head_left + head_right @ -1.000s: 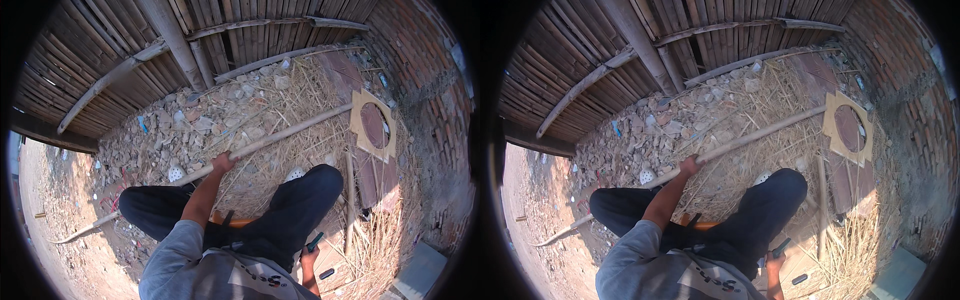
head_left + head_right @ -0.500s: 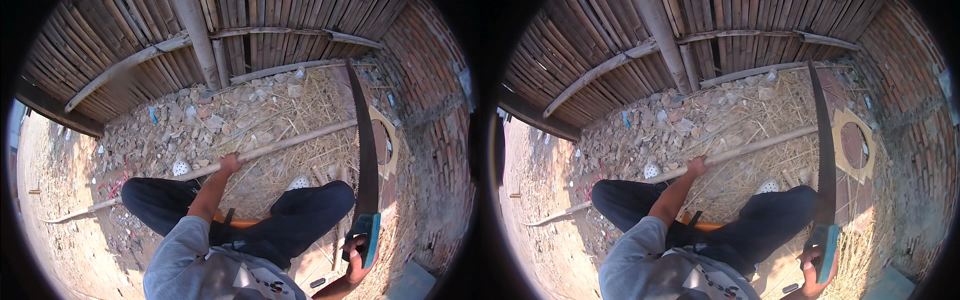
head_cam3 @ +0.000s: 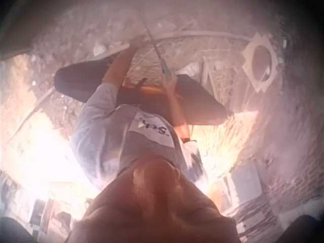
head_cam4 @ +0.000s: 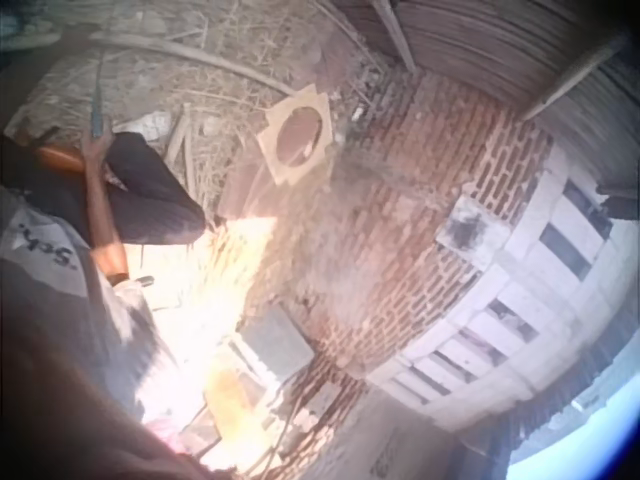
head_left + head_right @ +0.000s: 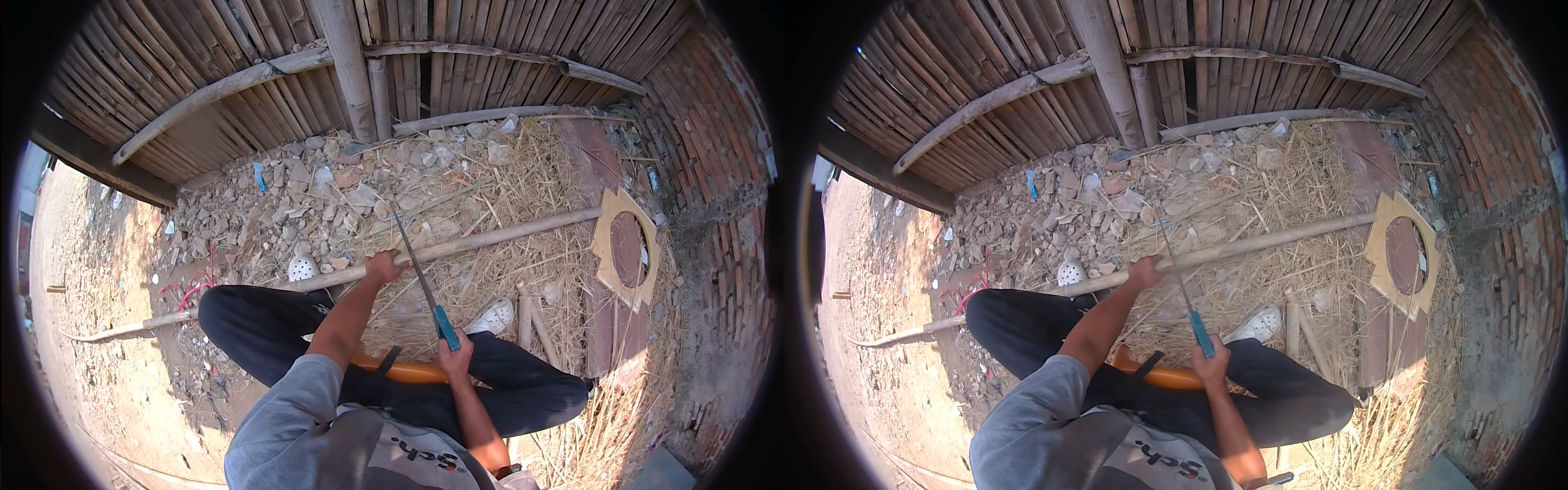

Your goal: The person sits on a small stool and uses a hand saw to cut a long wooden stick. They hold the stick with their left hand and saw with their right hand, pausing briefly to reposition the stick before continuing the cut.

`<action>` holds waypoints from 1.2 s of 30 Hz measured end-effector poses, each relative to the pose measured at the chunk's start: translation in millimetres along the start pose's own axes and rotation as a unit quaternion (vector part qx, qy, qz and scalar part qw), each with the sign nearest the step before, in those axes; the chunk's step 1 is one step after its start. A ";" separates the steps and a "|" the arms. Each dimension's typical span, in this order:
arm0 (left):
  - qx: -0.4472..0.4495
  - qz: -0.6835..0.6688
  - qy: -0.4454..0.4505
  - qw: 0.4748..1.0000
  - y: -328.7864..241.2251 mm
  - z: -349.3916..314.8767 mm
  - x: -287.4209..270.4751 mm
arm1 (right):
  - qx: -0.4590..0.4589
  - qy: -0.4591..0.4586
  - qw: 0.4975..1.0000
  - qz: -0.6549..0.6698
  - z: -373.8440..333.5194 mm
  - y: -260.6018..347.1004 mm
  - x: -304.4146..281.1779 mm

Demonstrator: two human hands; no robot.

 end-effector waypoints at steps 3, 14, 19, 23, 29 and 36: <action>-0.003 0.003 0.000 1.000 -12.2 16.0 0.9 | -0.026 -0.004 1.000 -0.007 20.1 -14.0 -7.9; -0.035 -0.026 0.002 0.999 -21.9 30.3 12.8 | -0.001 0.098 0.995 0.002 21.7 -49.1 3.6; -0.138 -0.062 0.003 0.989 -29.9 50.8 13.7 | -0.018 0.108 0.994 -0.024 24.0 -52.3 10.5; -0.181 -0.032 -0.012 0.983 -47.0 74.0 22.0 | -0.003 0.117 0.993 -0.032 36.8 -50.7 15.5; -0.184 0.004 -0.058 0.981 -59.3 127.9 20.8 | 0.020 0.120 0.992 -0.041 91.6 -61.5 28.4; -0.161 0.005 -0.122 0.979 -55.4 218.1 21.9 | 0.047 0.118 0.991 0.032 156.6 -56.9 39.1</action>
Point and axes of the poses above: each hand's wrist, its own z-axis towards the middle knuckle, its own x-axis out of the palm, y = z × x, the point moved 5 cm from there along z, towards the middle knuckle, and after that the axes turned 7 degrees about -z, right-handed, at the moved point
